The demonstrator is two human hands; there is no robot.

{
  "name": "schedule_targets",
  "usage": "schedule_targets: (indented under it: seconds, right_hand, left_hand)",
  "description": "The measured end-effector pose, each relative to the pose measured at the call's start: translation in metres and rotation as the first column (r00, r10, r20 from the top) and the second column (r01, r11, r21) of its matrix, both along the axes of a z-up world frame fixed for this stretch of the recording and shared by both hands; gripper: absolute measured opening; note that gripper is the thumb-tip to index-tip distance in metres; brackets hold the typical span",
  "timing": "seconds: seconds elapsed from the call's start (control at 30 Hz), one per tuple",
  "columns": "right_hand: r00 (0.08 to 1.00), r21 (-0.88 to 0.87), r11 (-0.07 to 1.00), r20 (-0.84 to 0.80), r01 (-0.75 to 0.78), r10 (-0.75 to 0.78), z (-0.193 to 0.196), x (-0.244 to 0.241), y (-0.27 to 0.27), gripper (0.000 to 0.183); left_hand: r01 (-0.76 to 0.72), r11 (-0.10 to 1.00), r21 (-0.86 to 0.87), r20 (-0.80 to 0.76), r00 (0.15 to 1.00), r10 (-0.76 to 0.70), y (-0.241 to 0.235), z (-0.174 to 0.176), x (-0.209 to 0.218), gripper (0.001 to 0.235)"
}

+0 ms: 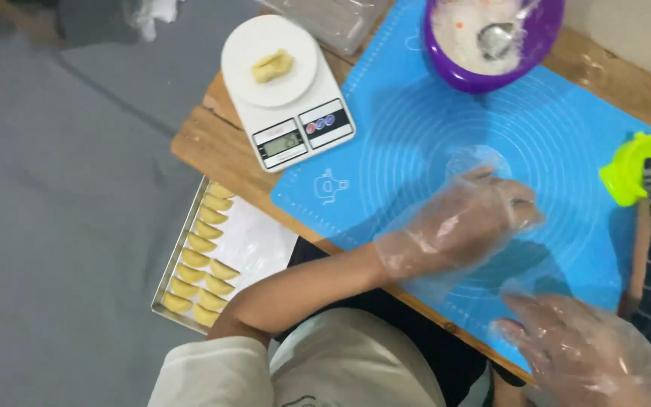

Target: Weighing portions of dough on a digital scale and rolling them into uniform balls by hand on a silicone mat.

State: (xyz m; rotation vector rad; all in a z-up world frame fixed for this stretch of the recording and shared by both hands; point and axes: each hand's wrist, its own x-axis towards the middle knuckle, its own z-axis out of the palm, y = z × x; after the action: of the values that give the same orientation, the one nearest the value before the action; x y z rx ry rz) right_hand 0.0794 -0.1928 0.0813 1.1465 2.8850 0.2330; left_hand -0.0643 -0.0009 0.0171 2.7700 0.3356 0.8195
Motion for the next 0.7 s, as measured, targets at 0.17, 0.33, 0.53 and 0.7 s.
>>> schedule_targets:
  seconds: [0.17, 0.33, 0.53, 0.7]
  right_hand:
    - [0.983, 0.112, 0.977, 0.019, 0.182, -0.185, 0.026, -0.067, 0.066, 0.027]
    - [0.983, 0.243, 0.964, 0.122, 0.106, -0.139, 0.014, -0.101, 0.137, 0.012]
    - [0.813, 0.24, 0.962, -0.582, 0.132, 0.034, -0.032, -0.126, 0.221, 0.027]
    - [0.57, -0.106, 0.9, -0.742, 0.422, -0.354, -0.05, -0.143, 0.268, 0.051]
  left_hand:
    - [-0.053, 0.943, -0.329, 0.368, 0.912, 0.18, 0.0, 0.021, -0.108, 0.019]
    - [-0.209, 0.886, -0.415, 0.451, 0.798, 0.399, 0.015, 0.011, -0.194, 0.015]
    - [-0.487, 0.779, -0.395, 0.438, 0.645, 0.626, 0.046, -0.004, -0.259, 0.009]
    - [-0.576, 0.746, -0.335, 0.407, 0.625, 0.666, 0.086, -0.014, -0.265, 0.017]
